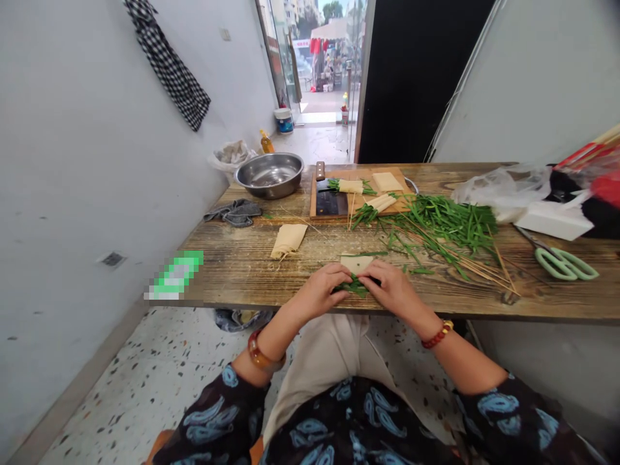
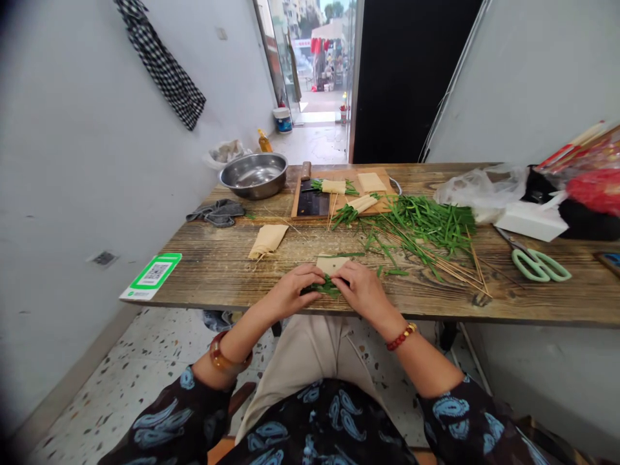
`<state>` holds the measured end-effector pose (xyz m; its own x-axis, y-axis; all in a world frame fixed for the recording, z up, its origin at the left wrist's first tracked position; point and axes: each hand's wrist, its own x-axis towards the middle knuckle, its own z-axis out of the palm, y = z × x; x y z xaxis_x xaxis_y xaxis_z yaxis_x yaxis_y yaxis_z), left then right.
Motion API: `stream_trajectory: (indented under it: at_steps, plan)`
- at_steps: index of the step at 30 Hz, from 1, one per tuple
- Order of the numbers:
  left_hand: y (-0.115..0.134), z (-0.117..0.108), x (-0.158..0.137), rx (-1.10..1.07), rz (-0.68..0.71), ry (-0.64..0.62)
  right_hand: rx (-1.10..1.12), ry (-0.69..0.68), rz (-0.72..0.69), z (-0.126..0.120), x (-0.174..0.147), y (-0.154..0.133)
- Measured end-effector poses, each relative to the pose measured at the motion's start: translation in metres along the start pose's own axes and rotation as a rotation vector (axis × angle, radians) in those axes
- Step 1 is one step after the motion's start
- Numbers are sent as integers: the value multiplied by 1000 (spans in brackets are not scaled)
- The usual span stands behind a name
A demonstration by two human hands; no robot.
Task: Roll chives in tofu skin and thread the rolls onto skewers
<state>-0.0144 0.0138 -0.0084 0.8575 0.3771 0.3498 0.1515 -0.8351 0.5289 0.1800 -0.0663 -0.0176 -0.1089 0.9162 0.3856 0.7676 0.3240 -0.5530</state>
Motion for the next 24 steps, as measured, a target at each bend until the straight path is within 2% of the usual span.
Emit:
stream_trajectory:
  at_steps: [5,9,16,21,24]
  plan:
    - [-1,2,3,101,30,-13,21,13,-11,0,0,0]
    - [0,7,7,79,6,49,47,14,-46,-3,-2,-2]
    - [1,13,13,8,-149,129,48,-10,-62,-3,-6,-2]
    - [3,2,12,-121,-292,203,110,11,-30,-1,-3,4]
    - [5,-5,9,-149,-303,200,120,11,-32,-1,-2,4]
